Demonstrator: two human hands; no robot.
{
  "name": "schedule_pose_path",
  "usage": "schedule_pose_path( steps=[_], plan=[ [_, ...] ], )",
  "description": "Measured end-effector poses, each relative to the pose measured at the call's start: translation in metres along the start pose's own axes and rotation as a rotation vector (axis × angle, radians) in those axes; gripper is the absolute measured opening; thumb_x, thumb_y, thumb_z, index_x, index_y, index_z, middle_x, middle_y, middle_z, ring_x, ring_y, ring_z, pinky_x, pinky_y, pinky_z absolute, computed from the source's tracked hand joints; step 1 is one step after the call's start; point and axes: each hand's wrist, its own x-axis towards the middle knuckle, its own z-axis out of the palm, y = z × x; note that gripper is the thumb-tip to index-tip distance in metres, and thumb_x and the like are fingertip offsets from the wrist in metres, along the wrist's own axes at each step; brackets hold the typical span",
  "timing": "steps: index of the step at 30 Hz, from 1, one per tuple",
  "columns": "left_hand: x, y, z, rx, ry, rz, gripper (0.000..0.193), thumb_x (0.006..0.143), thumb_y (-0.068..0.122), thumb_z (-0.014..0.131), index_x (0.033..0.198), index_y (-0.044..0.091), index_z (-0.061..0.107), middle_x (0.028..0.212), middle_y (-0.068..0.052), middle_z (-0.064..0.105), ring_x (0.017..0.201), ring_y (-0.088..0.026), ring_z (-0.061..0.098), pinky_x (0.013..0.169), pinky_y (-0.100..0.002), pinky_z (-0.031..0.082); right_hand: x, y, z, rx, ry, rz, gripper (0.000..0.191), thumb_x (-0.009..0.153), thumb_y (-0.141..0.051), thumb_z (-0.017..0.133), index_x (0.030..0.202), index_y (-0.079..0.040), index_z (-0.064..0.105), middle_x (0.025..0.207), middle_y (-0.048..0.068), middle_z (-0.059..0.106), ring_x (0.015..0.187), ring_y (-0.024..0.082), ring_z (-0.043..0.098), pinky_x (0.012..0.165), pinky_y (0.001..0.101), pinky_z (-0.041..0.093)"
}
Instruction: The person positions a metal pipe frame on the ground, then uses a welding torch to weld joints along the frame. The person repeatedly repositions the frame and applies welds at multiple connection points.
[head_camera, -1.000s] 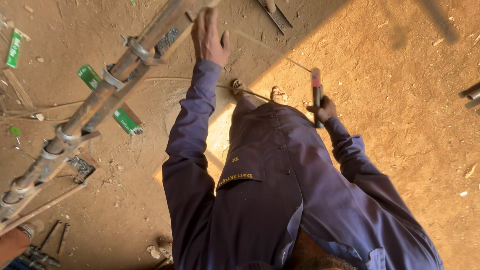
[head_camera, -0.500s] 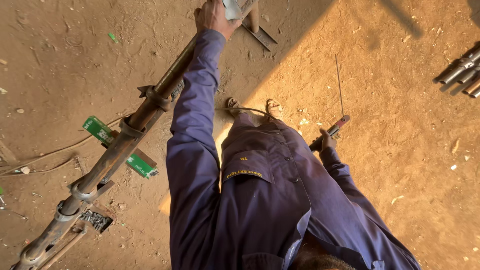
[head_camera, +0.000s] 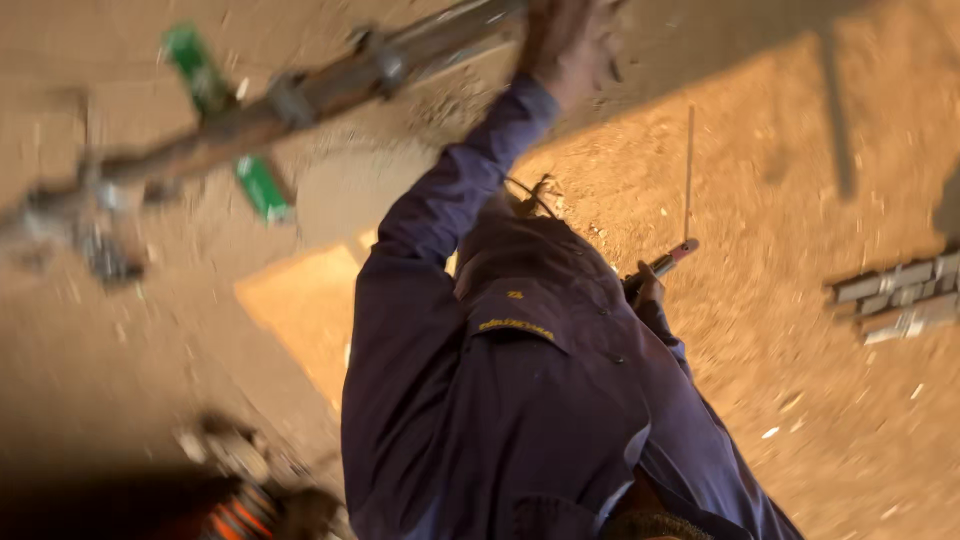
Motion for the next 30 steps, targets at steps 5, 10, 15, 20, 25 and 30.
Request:
schedule_pose_path(
  steps=[5,10,15,20,25,30],
  plan=[
    [-0.141,0.048,-0.068,-0.098,-0.239,-0.217,0.052,0.091,0.024,0.079,0.132,0.002,0.055,0.128,-0.017,0.057,0.118,-0.033,0.058,0.098,-0.048,0.052,0.026,-0.031,0.011,-0.219,-0.117,0.010,0.033,0.087,-0.028,0.080,0.097,-0.003,0.061,0.074,0.010,0.063,0.062,0.025,0.063,0.062,0.0415,0.057],
    [-0.277,0.052,-0.157,-0.206,-0.166,-0.718,0.043,0.091,0.013,0.079,0.126,-0.001,0.057,0.118,-0.017,0.065,0.108,-0.029,0.067,0.093,-0.040,0.060,0.035,-0.052,0.002,-0.364,-0.146,-0.023,0.035,0.088,-0.030,0.081,0.099,-0.003,0.060,0.076,0.010,0.062,0.064,0.025,0.063,0.063,0.0414,0.057],
    [-0.349,-0.015,-0.266,-0.106,0.218,-1.109,0.030,0.088,0.007,0.078,0.112,-0.003,0.064,0.103,-0.016,0.070,0.084,-0.022,0.073,0.069,-0.033,0.066,0.015,-0.051,0.015,-0.426,-0.155,-0.076,0.037,0.089,-0.031,0.082,0.100,-0.004,0.059,0.078,0.009,0.061,0.066,0.024,0.063,0.064,0.0414,0.057],
    [-0.400,-0.101,-0.389,0.215,0.602,-1.204,0.027,0.083,0.006,0.081,0.107,0.002,0.068,0.090,-0.009,0.076,0.077,-0.019,0.075,0.072,-0.034,0.063,-0.001,-0.010,0.056,-0.475,-0.190,-0.091,0.040,0.091,-0.033,0.082,0.101,-0.004,0.058,0.079,0.009,0.060,0.068,0.024,0.062,0.065,0.0413,0.056],
    [-0.444,-0.180,-0.528,0.568,0.677,-1.222,0.015,0.083,0.002,0.077,0.096,0.006,0.073,0.087,-0.008,0.078,0.076,-0.020,0.076,0.071,-0.033,0.064,-0.032,0.053,0.095,-0.479,-0.207,-0.096,0.042,0.092,-0.035,0.083,0.103,-0.004,0.057,0.081,0.009,0.060,0.070,0.024,0.062,0.066,0.0412,0.056],
    [-0.491,-0.240,-0.618,0.720,0.693,-1.146,0.015,0.079,-0.002,0.076,0.091,0.006,0.074,0.086,-0.008,0.077,0.074,-0.022,0.076,0.068,-0.035,0.063,-0.065,0.117,0.124,-0.498,-0.205,-0.086,0.044,0.093,-0.037,0.083,0.104,-0.004,0.056,0.083,0.009,0.059,0.071,0.024,0.061,0.067,0.0411,0.056]
  ],
)
